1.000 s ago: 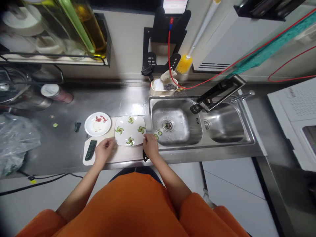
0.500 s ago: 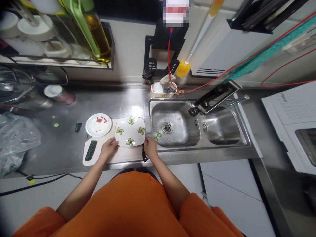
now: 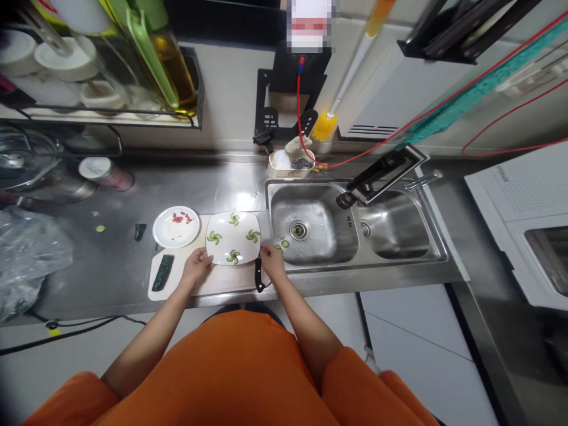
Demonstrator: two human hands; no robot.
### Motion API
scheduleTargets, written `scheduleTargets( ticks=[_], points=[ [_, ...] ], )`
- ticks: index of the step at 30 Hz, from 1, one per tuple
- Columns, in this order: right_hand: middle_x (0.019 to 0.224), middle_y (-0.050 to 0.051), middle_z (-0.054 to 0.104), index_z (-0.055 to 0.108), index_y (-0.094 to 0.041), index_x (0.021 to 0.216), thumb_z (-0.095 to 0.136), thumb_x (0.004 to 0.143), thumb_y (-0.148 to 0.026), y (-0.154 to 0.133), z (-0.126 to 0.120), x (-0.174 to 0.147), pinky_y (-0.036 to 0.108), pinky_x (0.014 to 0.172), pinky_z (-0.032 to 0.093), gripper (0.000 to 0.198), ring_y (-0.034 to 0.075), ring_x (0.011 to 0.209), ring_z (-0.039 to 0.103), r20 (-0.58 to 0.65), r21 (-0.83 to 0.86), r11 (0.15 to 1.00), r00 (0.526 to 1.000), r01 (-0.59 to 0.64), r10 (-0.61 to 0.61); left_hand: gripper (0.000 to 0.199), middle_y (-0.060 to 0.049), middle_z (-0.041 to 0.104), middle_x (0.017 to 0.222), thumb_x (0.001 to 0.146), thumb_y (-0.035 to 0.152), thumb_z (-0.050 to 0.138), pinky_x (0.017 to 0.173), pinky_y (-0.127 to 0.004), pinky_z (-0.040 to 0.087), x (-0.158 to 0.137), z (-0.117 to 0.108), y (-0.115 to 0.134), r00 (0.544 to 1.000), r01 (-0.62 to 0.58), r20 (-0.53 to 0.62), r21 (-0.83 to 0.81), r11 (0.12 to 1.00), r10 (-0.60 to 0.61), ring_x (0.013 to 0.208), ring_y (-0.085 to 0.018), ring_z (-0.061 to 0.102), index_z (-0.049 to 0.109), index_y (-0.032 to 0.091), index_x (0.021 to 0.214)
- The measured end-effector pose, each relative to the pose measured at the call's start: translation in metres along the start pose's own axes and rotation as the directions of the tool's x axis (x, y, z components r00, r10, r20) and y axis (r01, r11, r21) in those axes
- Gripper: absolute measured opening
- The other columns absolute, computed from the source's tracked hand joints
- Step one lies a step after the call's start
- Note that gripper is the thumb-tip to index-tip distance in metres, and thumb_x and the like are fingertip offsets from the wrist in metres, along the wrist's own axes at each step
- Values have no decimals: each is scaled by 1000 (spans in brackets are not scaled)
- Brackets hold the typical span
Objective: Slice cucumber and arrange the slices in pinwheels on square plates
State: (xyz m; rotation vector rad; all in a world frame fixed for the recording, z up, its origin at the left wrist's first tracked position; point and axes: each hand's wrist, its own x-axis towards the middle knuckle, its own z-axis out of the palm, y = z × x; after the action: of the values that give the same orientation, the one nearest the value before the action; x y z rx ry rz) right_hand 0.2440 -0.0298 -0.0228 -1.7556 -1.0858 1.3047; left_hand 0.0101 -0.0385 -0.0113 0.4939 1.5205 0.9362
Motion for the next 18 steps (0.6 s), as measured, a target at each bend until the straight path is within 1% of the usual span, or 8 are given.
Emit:
scheduleTargets(
  ticks=[6,11,13,15,18],
  points=[
    [86,4,72,68,-19,88,54,67,-27,0,2,0,31,77,50,27,18,79,64,29,154,986,998,-59,55,30,6,57,58,62,23,65,55,-24,47,-4,1,2,999,-35,-24,25,999,36,53,-11,55,55,18,91],
    [85,3,70,66,-19,88,60,66,-30,-12,2,-3,31,79,48,25,18,82,63,25,261,963,998,-64,59,34,5,60,63,61,26,66,58,-24,47,-11,-2,8,997,-61,-37,2,998,61,57,-11,56,54,18,92],
    [84,2,69,65,-20,90,63,65,-31,-19,2,-6,29,75,49,27,18,82,63,21,286,954,996,-94,92,37,4,61,66,61,28,67,59,-24,47,-14,-3,12,997,-72,-40,-19,997,71,59,-11,57,54,18,94],
    [85,1,68,62,-21,93,66,64,-32,-26,5,-9,27,67,48,31,17,79,62,36,326,934,989,-148,145,39,4,62,67,60,29,67,61,-25,47,-18,-5,16,996,-77,-44,-36,996,75,60,-11,57,54,18,95],
    [90,1,68,58,-24,102,69,64,-32,-35,11,-13,25,60,48,41,16,77,62,123,431,872,972,-232,198,43,4,61,67,58,31,69,61,-25,47,-25,-6,21,996,-68,-53,-47,997,66,61,-11,57,53,18,97]
  ],
)
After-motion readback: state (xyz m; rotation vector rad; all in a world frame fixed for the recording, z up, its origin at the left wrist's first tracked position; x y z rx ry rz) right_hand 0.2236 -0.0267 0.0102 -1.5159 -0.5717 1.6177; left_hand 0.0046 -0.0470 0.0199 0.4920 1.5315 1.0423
